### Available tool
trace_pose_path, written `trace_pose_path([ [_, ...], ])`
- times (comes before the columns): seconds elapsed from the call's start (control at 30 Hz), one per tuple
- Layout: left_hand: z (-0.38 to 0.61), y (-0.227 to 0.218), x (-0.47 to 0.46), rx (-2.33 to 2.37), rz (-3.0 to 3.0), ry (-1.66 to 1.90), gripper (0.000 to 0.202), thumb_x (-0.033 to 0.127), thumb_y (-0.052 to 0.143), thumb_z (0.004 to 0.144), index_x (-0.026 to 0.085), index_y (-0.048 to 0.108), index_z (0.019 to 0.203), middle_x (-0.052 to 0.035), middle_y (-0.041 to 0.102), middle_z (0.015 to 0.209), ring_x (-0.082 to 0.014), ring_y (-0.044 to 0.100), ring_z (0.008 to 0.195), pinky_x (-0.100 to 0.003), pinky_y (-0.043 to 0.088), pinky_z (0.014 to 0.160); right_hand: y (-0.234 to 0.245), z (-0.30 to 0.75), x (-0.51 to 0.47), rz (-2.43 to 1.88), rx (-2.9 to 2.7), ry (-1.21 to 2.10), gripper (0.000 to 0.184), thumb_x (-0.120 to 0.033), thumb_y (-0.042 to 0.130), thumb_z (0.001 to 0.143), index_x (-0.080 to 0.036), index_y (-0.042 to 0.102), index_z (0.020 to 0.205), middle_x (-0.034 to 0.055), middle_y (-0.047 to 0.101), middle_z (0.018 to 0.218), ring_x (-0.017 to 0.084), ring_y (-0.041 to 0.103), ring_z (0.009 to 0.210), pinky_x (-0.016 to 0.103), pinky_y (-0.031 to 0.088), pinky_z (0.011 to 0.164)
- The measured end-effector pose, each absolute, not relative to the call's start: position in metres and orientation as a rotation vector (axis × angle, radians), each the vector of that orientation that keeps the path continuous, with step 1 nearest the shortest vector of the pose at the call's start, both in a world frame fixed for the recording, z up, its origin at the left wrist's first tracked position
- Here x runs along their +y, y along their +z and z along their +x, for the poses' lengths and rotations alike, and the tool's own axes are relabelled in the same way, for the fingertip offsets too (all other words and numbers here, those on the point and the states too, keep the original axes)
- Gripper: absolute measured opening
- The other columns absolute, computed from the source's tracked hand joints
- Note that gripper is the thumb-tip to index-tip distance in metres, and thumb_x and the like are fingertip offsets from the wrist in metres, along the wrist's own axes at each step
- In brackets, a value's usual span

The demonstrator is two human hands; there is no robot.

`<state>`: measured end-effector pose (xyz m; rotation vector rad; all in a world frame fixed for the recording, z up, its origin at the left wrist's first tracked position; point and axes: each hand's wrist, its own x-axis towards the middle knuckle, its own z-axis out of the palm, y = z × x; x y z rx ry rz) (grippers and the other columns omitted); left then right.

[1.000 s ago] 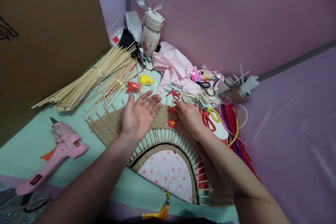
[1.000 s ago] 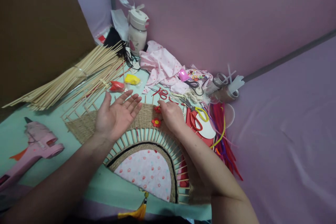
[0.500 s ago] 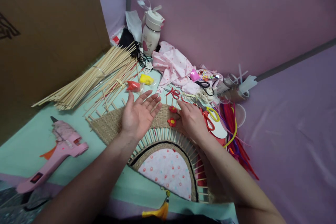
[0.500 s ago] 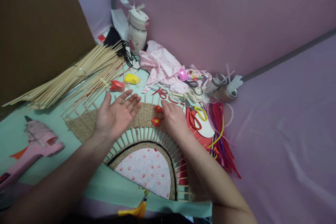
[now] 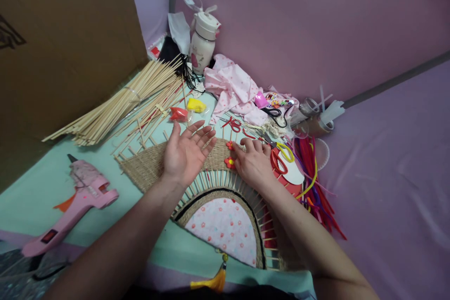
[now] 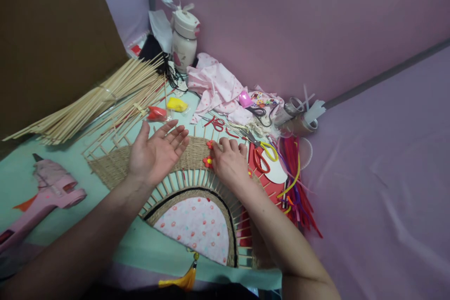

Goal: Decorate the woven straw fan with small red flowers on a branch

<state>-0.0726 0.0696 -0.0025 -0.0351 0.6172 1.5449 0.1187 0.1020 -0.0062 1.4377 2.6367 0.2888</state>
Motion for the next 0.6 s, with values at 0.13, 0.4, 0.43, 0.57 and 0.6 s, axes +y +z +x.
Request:
trace_pose_path([
  [0.13, -0.0725, -0.0027, 0.0698, 0.621, -0.048, 1.549, 0.049, 0.058, 0.042, 0.09, 0.015, 0.065, 0.098, -0.0115, 0.065, 0.095, -0.0209, 0.064, 0.095, -0.036, 0.055, 0.085, -0.0057, 0.1172, 0.1017, 1.418, 2.622, 0.255, 0.037, -0.031, 0.043, 0.094, -0.023, 0.057, 0.127, 0.0113, 0.056, 0.122, 0.027, 0.042, 0.105, 0.042, 0.027, 0.085],
  [0.4, -0.0719, -0.0033, 0.0699, 0.61, -0.032, 1.545, 0.048, 0.057, 0.044, 0.089, 0.015, 0.065, 0.098, -0.0115, 0.065, 0.097, -0.0203, 0.064, 0.094, -0.034, 0.055, 0.085, -0.003, 0.1217, 0.1002, 1.474, 2.651, 0.235, 0.042, -0.031, 0.046, 0.091, -0.028, 0.053, 0.132, 0.0112, 0.052, 0.127, 0.028, 0.042, 0.108, 0.043, 0.028, 0.086],
  [0.43, -0.0718, -0.0033, 0.07, 0.614, -0.034, 1.545, 0.049, 0.057, 0.043, 0.089, 0.015, 0.065, 0.098, -0.0115, 0.065, 0.097, -0.0201, 0.064, 0.094, -0.034, 0.055, 0.085, -0.0031, 0.1216, 0.0999, 1.463, 2.652, 0.23, 0.041, -0.032, 0.046, 0.091, -0.028, 0.054, 0.132, 0.0108, 0.053, 0.126, 0.028, 0.043, 0.107, 0.043, 0.028, 0.085],
  [0.57, -0.0718, -0.0028, 0.0701, 0.629, -0.04, 1.545, 0.049, 0.057, 0.042, 0.09, 0.015, 0.064, 0.098, -0.0113, 0.065, 0.096, -0.0202, 0.064, 0.094, -0.035, 0.055, 0.085, -0.0036, 0.1199, 0.0993, 1.46, 2.64, 0.219, 0.04, -0.032, 0.046, 0.091, -0.027, 0.055, 0.13, 0.0109, 0.054, 0.125, 0.028, 0.043, 0.107, 0.042, 0.028, 0.084],
  [0.6, -0.0718, -0.0027, 0.07, 0.628, -0.04, 1.545, 0.049, 0.057, 0.042, 0.09, 0.015, 0.064, 0.098, -0.0111, 0.065, 0.095, -0.0201, 0.064, 0.093, -0.035, 0.055, 0.085, -0.0036, 0.1195, 0.0992, 1.467, 2.637, 0.217, 0.04, -0.032, 0.046, 0.091, -0.027, 0.056, 0.13, 0.011, 0.054, 0.126, 0.028, 0.043, 0.107, 0.042, 0.029, 0.085],
])
